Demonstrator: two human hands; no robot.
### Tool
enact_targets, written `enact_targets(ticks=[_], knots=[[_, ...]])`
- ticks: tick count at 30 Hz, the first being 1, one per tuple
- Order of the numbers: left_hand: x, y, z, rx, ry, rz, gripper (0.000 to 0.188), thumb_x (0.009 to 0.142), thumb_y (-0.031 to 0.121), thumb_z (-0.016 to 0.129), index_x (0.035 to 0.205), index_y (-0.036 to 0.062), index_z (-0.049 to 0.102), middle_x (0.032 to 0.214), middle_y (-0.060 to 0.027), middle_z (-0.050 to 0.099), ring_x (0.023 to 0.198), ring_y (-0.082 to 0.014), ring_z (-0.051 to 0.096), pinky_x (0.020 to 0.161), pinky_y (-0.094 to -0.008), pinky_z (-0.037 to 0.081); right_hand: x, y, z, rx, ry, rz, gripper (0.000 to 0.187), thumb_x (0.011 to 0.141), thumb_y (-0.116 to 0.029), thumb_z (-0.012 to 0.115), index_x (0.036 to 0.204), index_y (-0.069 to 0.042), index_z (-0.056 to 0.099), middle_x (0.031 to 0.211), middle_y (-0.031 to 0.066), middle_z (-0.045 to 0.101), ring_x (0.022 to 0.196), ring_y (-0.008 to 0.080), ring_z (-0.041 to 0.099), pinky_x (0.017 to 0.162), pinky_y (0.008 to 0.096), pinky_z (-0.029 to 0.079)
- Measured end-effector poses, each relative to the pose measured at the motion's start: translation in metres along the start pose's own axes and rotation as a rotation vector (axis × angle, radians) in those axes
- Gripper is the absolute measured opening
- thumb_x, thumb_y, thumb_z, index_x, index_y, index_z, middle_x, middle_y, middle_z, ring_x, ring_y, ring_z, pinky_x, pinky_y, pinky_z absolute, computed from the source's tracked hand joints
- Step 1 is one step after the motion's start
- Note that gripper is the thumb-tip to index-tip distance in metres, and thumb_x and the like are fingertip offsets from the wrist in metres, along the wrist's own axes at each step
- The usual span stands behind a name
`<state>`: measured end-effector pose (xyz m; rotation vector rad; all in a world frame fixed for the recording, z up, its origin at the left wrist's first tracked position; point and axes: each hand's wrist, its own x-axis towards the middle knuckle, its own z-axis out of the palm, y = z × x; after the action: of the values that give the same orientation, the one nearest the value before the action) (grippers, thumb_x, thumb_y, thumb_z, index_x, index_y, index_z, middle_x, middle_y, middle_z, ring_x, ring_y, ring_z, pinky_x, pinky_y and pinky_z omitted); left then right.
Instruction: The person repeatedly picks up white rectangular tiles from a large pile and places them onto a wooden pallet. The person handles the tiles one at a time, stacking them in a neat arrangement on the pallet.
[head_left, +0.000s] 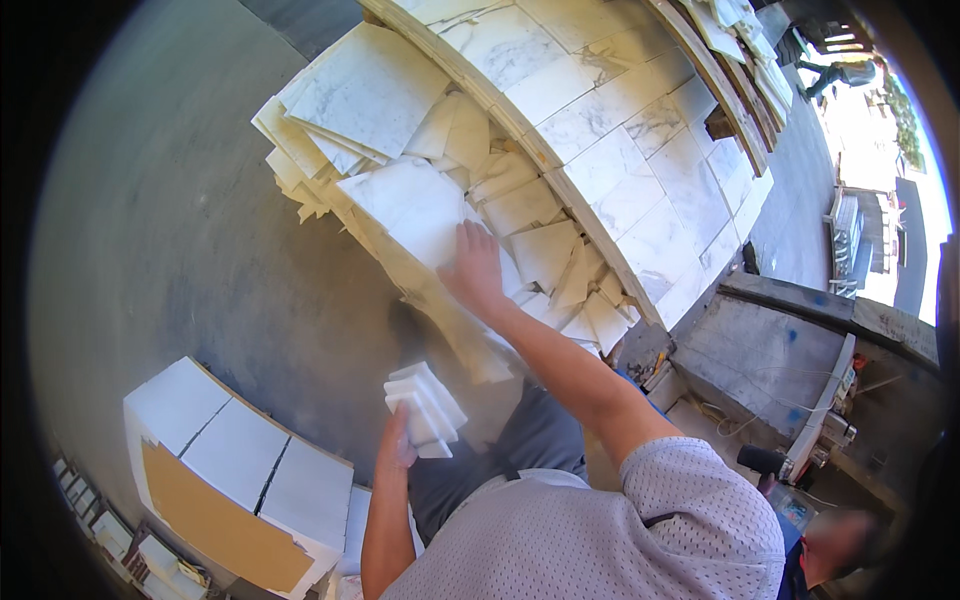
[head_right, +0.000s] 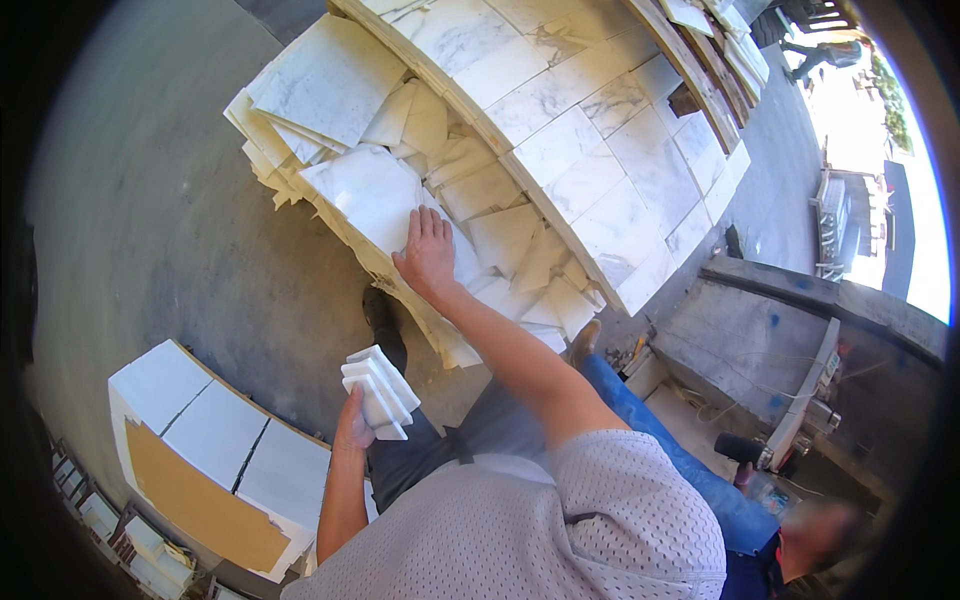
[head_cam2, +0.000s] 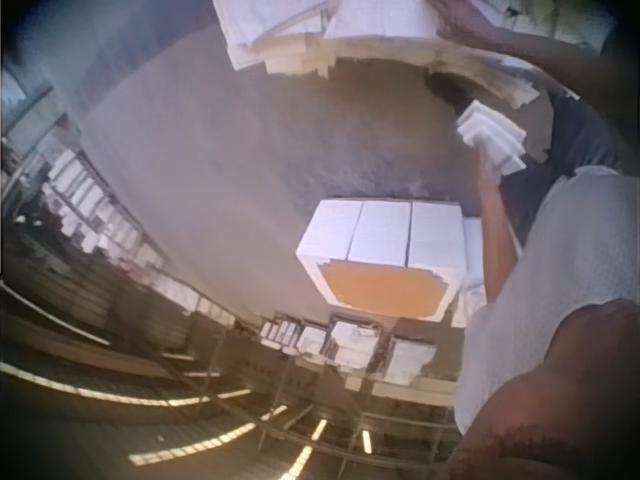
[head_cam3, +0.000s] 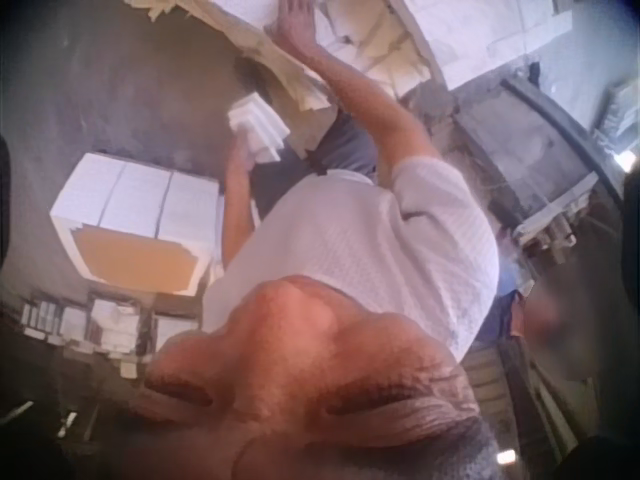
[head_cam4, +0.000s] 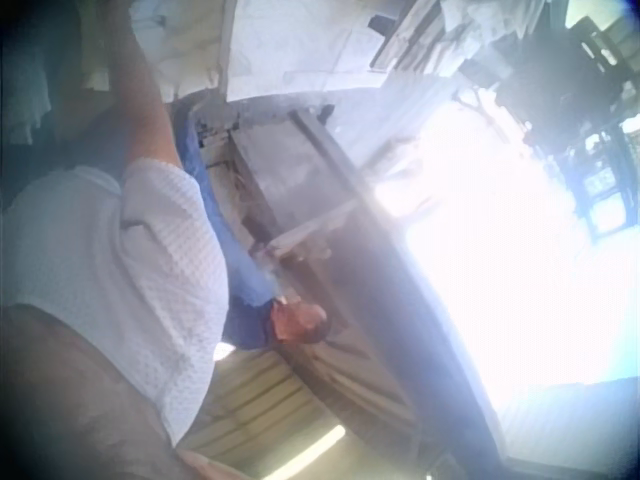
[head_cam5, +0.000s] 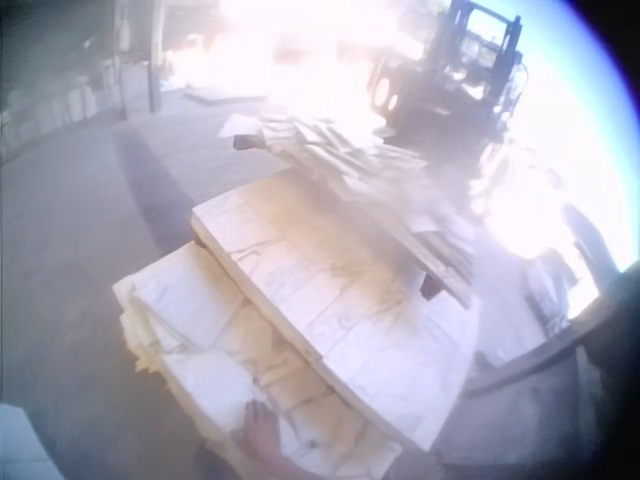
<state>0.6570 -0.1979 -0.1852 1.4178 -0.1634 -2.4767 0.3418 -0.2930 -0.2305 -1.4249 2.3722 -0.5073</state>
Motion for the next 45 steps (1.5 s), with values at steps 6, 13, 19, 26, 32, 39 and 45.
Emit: enact_targets(ticks=[6, 13, 19, 26, 32, 39, 45], knots=[[0.012, 0.003, 0.033, 0.102, -0.028, -0.034, 0.071, 0.092, 0.054, 0.063, 0.141, 0.0062, 0.045, 0.132, -0.0125, 0.06, 0.12, -0.0285, 0.06, 0.103, -0.0473, 0.048, -0.089, -0.01, -0.065, 0.827, -0.539, 0.417, 0.049, 0.091, -0.038, 0.065, 0.117, 0.003, 0.064, 0.104, 0.0158, 0.07, 0.095, 0.0273, 0.067, 0.085, 0.0393, 0.052], [0.035, -0.011, 0.096, 0.125, -0.16, -0.15, 0.06, 0.097, 0.044, 0.06, 0.139, 0.0032, 0.046, 0.129, -0.0125, 0.06, 0.115, -0.0247, 0.062, 0.1, -0.043, 0.05, -0.156, 0.015, -0.145, 1.236, -0.674, 0.618, 0.05, 0.099, -0.039, 0.055, 0.127, 0.002, 0.061, 0.112, 0.0099, 0.067, 0.102, 0.0179, 0.06, 0.091, 0.0339, 0.048], [0.045, -0.028, 0.129, 0.165, -0.223, -0.127, 0.066, 0.095, 0.049, 0.061, 0.142, 0.0053, 0.045, 0.133, -0.0112, 0.058, 0.121, -0.0255, 0.058, 0.105, -0.0441, 0.046, -0.172, 0.048, -0.164, 1.165, -0.525, 0.621, 0.045, 0.1, -0.032, 0.055, 0.127, 0.003, 0.062, 0.109, 0.0082, 0.067, 0.103, 0.0157, 0.059, 0.092, 0.0306, 0.046], [0.06, -0.022, 0.138, 0.007, -0.244, 0.109, 0.062, 0.094, 0.044, 0.066, 0.14, 0.0073, 0.047, 0.134, -0.0088, 0.058, 0.123, -0.0265, 0.057, 0.107, -0.0456, 0.044, -0.159, 0.075, -0.129, 1.22, 0.041, 0.722, 0.038, 0.1, -0.029, 0.055, 0.112, 0.006, 0.066, 0.097, 0.0052, 0.066, 0.092, 0.0124, 0.057, 0.084, 0.0288, 0.045], [0.078, 0.009, 0.114, 0.023, -0.131, 0.214, 0.056, 0.094, 0.037, 0.067, 0.139, 0.008, 0.049, 0.133, -0.0075, 0.059, 0.123, -0.0258, 0.057, 0.108, -0.045, 0.043, -0.135, 0.114, -0.103, 1.34, 0.234, 0.87, 0.031, 0.097, -0.029, 0.056, 0.086, -0.002, 0.065, 0.067, -0.0042, 0.05, 0.059, 0.0076, 0.043, 0.053, 0.0255, 0.032], [0.081, 0.015, 0.099, -0.073, -0.073, 0.188, 0.055, 0.095, 0.036, 0.066, 0.139, 0.0078, 0.048, 0.135, -0.009, 0.058, 0.125, -0.0277, 0.055, 0.109, -0.0462, 0.042, -0.125, 0.126, -0.085, 1.32, 0.154, 0.872, 0.028, 0.095, -0.027, 0.056, 0.083, -0.003, 0.063, 0.067, -0.004, 0.049, 0.06, 0.0075, 0.043, 0.053, 0.0257, 0.032], [0.069, 0.002, 0.079, -0.076, 0.046, 0.136, 0.056, 0.095, 0.037, 0.065, 0.14, 0.0075, 0.048, 0.136, -0.011, 0.058, 0.126, -0.0307, 0.055, 0.109, -0.0489, 0.042, -0.132, 0.122, -0.073, 1.238, 0.102, 0.854, 0.025, 0.092, -0.023, 0.058, 0.093, 0.001, 0.066, 0.076, -0.0001, 0.057, 0.068, 0.0089, 0.048, 0.059, 0.0262, 0.038]])
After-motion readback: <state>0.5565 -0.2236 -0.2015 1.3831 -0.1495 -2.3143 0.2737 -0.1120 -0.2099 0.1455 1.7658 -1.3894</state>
